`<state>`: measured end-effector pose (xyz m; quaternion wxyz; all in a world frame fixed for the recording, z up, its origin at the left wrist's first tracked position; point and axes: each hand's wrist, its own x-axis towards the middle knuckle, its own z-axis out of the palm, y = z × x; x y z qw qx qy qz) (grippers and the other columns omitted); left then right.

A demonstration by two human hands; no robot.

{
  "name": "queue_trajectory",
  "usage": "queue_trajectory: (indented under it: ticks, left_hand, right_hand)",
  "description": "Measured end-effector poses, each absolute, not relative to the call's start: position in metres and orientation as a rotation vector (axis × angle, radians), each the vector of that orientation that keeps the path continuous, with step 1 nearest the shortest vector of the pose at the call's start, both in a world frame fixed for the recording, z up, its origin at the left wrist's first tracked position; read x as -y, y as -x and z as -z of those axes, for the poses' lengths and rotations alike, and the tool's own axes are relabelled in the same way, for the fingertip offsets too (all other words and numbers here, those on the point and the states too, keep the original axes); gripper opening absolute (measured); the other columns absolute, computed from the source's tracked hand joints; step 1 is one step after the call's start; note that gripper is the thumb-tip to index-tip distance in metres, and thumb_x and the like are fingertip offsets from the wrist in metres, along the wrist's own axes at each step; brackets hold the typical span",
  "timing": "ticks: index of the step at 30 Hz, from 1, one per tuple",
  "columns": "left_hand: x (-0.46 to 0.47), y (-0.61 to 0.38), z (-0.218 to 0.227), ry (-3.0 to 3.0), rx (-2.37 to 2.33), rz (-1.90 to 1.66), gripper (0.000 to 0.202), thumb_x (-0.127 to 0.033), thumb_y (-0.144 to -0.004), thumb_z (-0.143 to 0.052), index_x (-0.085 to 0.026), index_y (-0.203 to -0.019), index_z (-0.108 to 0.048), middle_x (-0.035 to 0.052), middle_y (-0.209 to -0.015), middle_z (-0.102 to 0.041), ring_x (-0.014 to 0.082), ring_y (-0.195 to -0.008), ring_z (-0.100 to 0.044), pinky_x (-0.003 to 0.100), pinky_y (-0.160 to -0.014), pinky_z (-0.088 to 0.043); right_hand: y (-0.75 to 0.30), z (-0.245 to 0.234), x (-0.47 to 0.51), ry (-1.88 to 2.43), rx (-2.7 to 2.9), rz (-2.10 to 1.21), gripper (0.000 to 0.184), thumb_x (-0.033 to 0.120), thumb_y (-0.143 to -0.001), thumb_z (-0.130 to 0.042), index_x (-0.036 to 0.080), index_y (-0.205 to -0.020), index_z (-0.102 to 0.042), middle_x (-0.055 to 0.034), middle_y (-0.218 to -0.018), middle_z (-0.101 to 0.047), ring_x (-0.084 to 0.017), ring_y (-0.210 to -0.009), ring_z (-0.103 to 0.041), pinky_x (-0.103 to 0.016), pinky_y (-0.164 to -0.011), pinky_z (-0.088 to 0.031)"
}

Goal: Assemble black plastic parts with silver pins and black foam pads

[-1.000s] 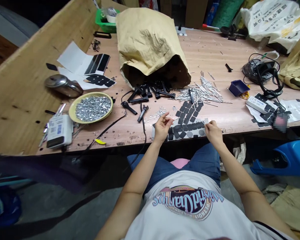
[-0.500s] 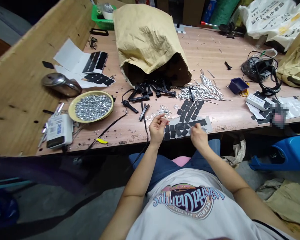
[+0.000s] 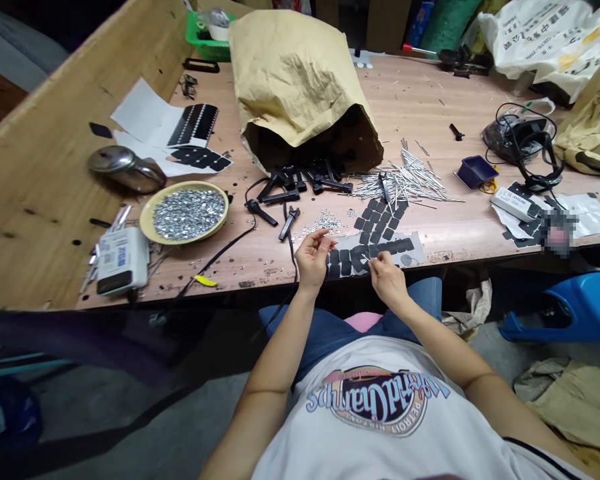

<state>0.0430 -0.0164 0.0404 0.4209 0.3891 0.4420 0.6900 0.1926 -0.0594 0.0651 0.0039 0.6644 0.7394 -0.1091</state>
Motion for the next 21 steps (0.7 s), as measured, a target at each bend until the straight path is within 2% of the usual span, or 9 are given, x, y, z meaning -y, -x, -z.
queue_trajectory:
  ticks: [4,8,10,13,16,21]
  left_hand:
    - [0.015,-0.047,-0.037,-1.003,-1.144,-1.710,0.034,-0.048,-0.073,-0.067,-0.016,-0.086,-0.064,0.0010,-0.064,-0.065,0.0094,-0.055,-0.060,0.020,-0.051,-0.046]
    - [0.016,-0.053,-0.035,-1.033,-1.183,-1.675,0.031,-0.045,-0.073,-0.067,-0.016,-0.085,-0.064,0.0008,-0.066,-0.064,0.0104,-0.059,-0.062,0.021,-0.056,-0.049]
    - [0.015,-0.055,-0.034,-1.046,-1.198,-1.660,0.030,-0.044,-0.073,-0.067,-0.016,-0.084,-0.064,0.0009,-0.066,-0.064,0.0109,-0.061,-0.063,0.021,-0.056,-0.049]
    - [0.015,-0.059,-0.033,-1.069,-1.208,-1.618,0.029,-0.042,-0.074,-0.066,-0.016,-0.084,-0.065,0.0014,-0.068,-0.065,0.0113,-0.062,-0.063,0.022,-0.058,-0.050]
    - [0.015,-0.065,-0.030,-1.050,-1.251,-1.522,0.027,-0.042,-0.072,-0.068,-0.016,-0.080,-0.066,0.0013,-0.068,-0.066,0.0103,-0.059,-0.061,0.022,-0.057,-0.049]
    - [0.020,-0.082,-0.026,-0.958,-1.204,-1.314,0.028,-0.044,-0.067,-0.070,-0.016,-0.070,-0.066,0.0004,-0.062,-0.065,0.0087,-0.054,-0.056,0.021,-0.054,-0.046]
  right_hand:
    - [-0.227,-0.067,0.050,-2.269,-2.225,0.304,0.035,0.026,-0.095,-0.033,0.018,-0.100,-0.067,-0.0098,-0.110,-0.052,-0.011,-0.063,-0.052,-0.024,-0.052,-0.032]
    - [-0.259,-0.068,0.036,-2.463,-1.914,0.102,0.038,0.021,-0.094,-0.031,0.013,-0.098,-0.068,-0.0128,-0.109,-0.051,-0.011,-0.061,-0.052,-0.025,-0.050,-0.030]
    - [-0.260,-0.067,0.034,-2.453,-1.838,0.059,0.038,0.016,-0.092,-0.030,0.011,-0.096,-0.067,-0.0145,-0.108,-0.052,-0.012,-0.063,-0.054,-0.026,-0.050,-0.030]
    - [-0.239,-0.063,0.040,-2.261,-1.994,0.161,0.037,0.009,-0.090,-0.030,0.011,-0.096,-0.067,-0.0142,-0.108,-0.054,-0.013,-0.067,-0.057,-0.025,-0.050,-0.030]
    - [-0.213,-0.062,0.051,-2.117,-2.260,0.272,0.037,0.016,-0.094,-0.030,0.015,-0.101,-0.066,-0.0119,-0.109,-0.056,-0.013,-0.071,-0.058,-0.023,-0.051,-0.032]
    - [-0.207,-0.070,0.058,-2.223,-2.485,0.266,0.040,0.028,-0.097,-0.029,0.017,-0.110,-0.065,-0.0120,-0.105,-0.056,-0.013,-0.073,-0.057,-0.021,-0.056,-0.037]
